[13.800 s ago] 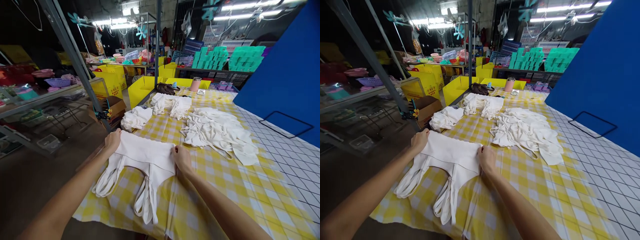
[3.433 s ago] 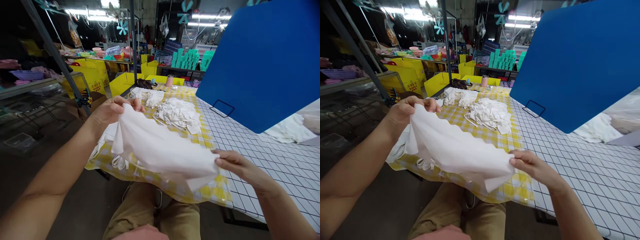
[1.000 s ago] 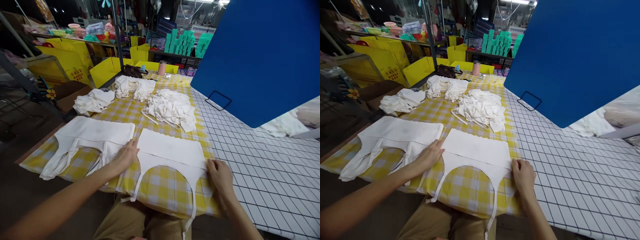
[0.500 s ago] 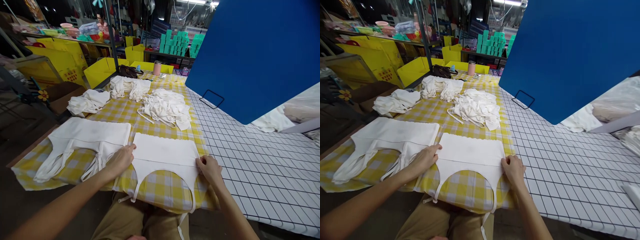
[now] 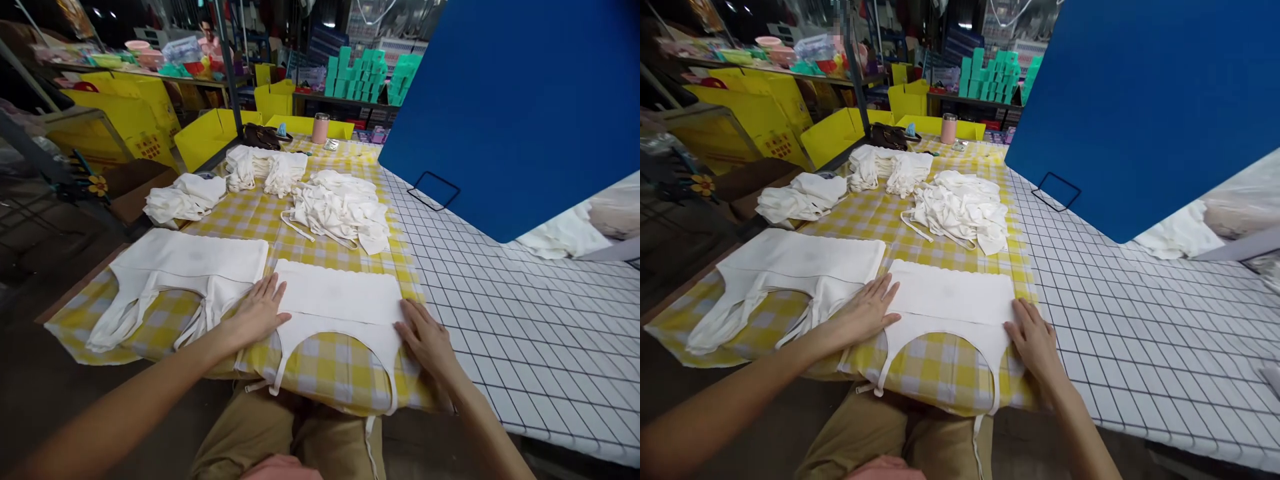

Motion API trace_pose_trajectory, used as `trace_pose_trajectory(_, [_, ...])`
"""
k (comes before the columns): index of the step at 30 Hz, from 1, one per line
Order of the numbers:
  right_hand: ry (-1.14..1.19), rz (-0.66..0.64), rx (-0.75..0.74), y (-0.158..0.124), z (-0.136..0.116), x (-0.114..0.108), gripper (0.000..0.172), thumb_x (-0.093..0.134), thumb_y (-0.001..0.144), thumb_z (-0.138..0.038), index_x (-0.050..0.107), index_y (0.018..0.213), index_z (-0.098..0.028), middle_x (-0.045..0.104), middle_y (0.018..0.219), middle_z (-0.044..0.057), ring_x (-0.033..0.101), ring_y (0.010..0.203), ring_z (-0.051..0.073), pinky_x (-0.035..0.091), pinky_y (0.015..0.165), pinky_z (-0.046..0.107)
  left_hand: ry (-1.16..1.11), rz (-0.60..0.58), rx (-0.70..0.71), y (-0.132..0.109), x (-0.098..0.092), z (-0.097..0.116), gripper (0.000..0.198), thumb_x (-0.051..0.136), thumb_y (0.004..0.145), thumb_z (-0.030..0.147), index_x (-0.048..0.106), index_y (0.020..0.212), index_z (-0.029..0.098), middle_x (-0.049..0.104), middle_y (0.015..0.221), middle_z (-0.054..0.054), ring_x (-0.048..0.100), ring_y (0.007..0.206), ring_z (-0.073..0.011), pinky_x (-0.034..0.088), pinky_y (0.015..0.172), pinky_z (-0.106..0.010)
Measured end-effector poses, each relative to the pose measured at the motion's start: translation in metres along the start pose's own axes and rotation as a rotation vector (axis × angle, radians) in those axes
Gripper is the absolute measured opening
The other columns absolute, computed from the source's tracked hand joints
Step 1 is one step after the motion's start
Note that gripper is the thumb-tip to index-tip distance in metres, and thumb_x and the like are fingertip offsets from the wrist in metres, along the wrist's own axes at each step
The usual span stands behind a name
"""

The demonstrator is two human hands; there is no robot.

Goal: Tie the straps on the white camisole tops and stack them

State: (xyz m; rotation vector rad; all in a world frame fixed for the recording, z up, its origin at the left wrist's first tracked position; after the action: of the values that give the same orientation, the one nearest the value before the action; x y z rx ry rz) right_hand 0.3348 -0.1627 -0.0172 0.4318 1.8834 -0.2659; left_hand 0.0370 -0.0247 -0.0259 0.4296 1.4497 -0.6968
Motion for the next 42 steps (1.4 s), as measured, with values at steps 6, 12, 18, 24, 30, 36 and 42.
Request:
trace_pose_trajectory(6, [0.492,-0.451,0.169,-0.103,-0.007,-0.021,0.043,0.041,0.080,-0.056,0.066,0.080,-0.021,0.067,0.078,0.006,0.061,0.079,0.024,0.048,0.073,0.032,-0.034,0.009,0.154,0.011,-0.023,0.037,0.055,0.045,0.086,0.033,0.036,0.134,0.009,0.027,0.144,-0.018,0.020,0.135,-0.0268,0.019,0.111,-0.043])
trace_pose_trajectory(12, [0.756,-0.430,0.339,-0.145,-0.025,0.041,0.049,0.058,0.069,-0.057,0.065,0.100,-0.020,0.064,0.109,0.011,0.054,0.106,0.029,0.040,0.091,0.039,-0.225,-0.036,0.499,0.022,-0.015,0.164,0.054,0.040,0.090,0.034,0.029,0.138,0.012,0.020,0.147,-0.015,0.017,0.136,-0.0231,0.017,0.111,-0.040])
trace_pose_trajectory(18, [1.082,-0.320,0.420,-0.165,-0.031,0.059,0.039,0.055,0.075,-0.054,0.059,0.069,-0.016,0.059,0.066,0.003,0.053,0.069,0.017,0.042,0.069,0.028,-0.204,-0.119,0.570,0.013,0.022,0.226,0.074,0.041,0.085,0.055,0.021,0.141,0.011,0.006,0.149,-0.019,0.002,0.138,-0.0290,0.007,0.110,-0.052])
trace_pose_trajectory(24, [0.825,-0.329,0.509,-0.197,0.009,0.003,0.038,0.054,0.076,-0.054,0.054,0.091,-0.020,0.029,0.051,-0.008,0.027,0.047,0.009,0.023,0.043,0.020,-0.102,-0.092,0.571,0.013,0.029,0.223,0.084,0.038,0.080,0.065,0.018,0.142,0.012,0.004,0.149,-0.017,0.000,0.138,-0.0281,0.004,0.109,-0.053])
trace_pose_trajectory(30, [0.481,-0.290,0.390,-0.204,0.018,-0.049,0.034,0.048,0.080,-0.050,0.061,0.091,-0.020,0.048,0.055,-0.003,0.041,0.051,0.012,0.033,0.046,0.020,-0.074,-0.085,0.555,0.013,0.027,0.224,0.083,0.039,0.080,0.065,0.021,0.142,0.012,0.005,0.149,-0.016,-0.001,0.138,-0.0268,0.003,0.110,-0.052])
trace_pose_trajectory(36, [0.308,-0.243,0.280,-0.200,0.017,-0.086,0.038,0.044,0.080,-0.051,0.066,0.086,-0.020,0.063,0.066,0.002,0.058,0.061,0.017,0.045,0.055,0.021,-0.093,-0.117,0.563,0.011,0.025,0.223,0.083,0.040,0.080,0.064,0.020,0.142,0.011,0.003,0.149,-0.018,0.000,0.138,-0.0275,0.003,0.110,-0.052])
trace_pose_trajectory(42, [0.158,-0.046,0.268,-0.196,0.029,-0.127,0.034,0.047,0.077,-0.052,0.061,0.074,-0.022,0.049,0.045,-0.002,0.048,0.040,0.013,0.038,0.037,0.020,-0.125,-0.097,0.580,0.010,0.022,0.222,0.082,0.041,0.080,0.063,0.021,0.141,0.011,0.005,0.149,-0.018,0.001,0.138,-0.0283,0.004,0.110,-0.052])
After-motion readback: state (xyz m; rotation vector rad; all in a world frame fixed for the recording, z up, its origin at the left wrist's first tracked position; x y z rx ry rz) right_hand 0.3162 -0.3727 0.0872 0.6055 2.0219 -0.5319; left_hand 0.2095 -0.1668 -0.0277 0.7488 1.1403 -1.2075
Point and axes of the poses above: each hand's wrist, its own y-axis towards the middle knuckle, its own x-axis out of the palm, z = x × y, the point moved 7 cm from there along y, towards the middle knuckle
